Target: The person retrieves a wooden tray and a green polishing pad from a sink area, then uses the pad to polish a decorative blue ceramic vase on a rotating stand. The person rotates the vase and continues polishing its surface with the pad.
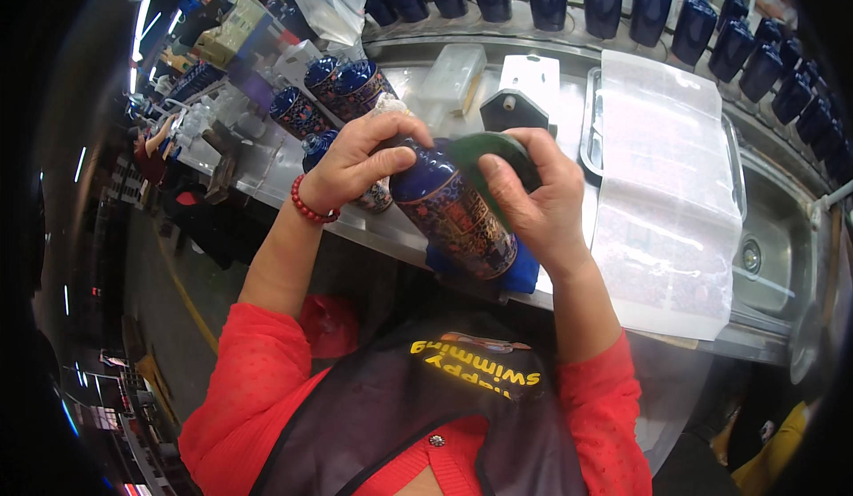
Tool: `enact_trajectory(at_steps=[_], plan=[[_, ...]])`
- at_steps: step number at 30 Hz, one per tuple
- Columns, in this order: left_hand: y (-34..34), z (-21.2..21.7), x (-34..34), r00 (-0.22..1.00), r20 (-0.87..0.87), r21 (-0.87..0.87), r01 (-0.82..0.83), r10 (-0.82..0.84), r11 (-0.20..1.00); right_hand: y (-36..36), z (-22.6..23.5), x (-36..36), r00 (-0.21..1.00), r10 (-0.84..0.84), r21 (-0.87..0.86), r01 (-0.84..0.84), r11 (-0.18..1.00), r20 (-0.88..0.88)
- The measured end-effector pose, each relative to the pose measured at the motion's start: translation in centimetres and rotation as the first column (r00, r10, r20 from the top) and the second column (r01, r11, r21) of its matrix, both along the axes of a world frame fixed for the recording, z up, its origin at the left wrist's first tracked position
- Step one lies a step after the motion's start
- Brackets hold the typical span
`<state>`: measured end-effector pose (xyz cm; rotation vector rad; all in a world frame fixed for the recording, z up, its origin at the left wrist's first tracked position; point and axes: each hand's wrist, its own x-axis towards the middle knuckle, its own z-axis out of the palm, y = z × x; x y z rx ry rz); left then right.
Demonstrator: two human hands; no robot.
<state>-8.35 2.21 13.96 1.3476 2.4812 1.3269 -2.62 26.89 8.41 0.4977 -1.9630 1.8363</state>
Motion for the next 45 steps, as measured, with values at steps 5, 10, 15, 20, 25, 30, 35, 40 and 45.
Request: enact_trajectory(at_steps=[5,10,15,20,25,30,35,40,45], plan=[[0.1,0.7,-1.0,1.0,-0.022,-0.088,-0.012,0.01,0.996,1.5,3.6,0.2,0.875,0.238,0.441,-0.032,0.897,-0.421],[0.9,0.6,-2.2,0.997,-0.058,-0.095,0.047,-0.052,0.994,1.4,6.8,-1.5,0.845,0.387,0.7,-0.021,0.714,-0.37],[1.3,0.4,-2.8,0.995,-0.074,-0.022,0.062,-0.064,0.998,0.5,8.6,-2.9,0.826,0.459,0.747,-0.071,0.661,-0.328],[1.4,0.0,-3.4,0.994,-0.084,0.003,0.076,-0.075,0.997,0.1,9.1,-3.4,0.844,0.378,0.725,0.019,0.688,-0.381],[1.5,-0.3,-3.8,0.986,-0.147,0.019,0.082,-0.079,0.996,-0.3,8.7,-4.0,0.837,0.421,0.753,-0.016,0.658,-0.35],[1.2,-0.1,-3.3,0.993,-0.067,-0.009,0.096,-0.096,0.995,0.7,8.0,-3.8,0.853,0.428,0.732,-0.084,0.676,-0.298],[0.3,0.6,-2.8,0.99,-0.01,-0.071,0.137,-0.138,0.988,2.5,6.1,-2.8,0.913,0.378,0.378,-0.3,0.876,-0.151],[0.1,0.6,-2.9,0.982,0.107,-0.042,0.16,-0.155,0.986,2.7,3.1,-3.4,0.929,0.359,0.135,-0.368,0.92,0.087],[-0.3,0.2,-2.9,0.984,0.114,-0.026,0.139,-0.135,0.99,3.3,1.9,-4.6,0.854,0.501,0.368,-0.424,0.828,-0.143]])
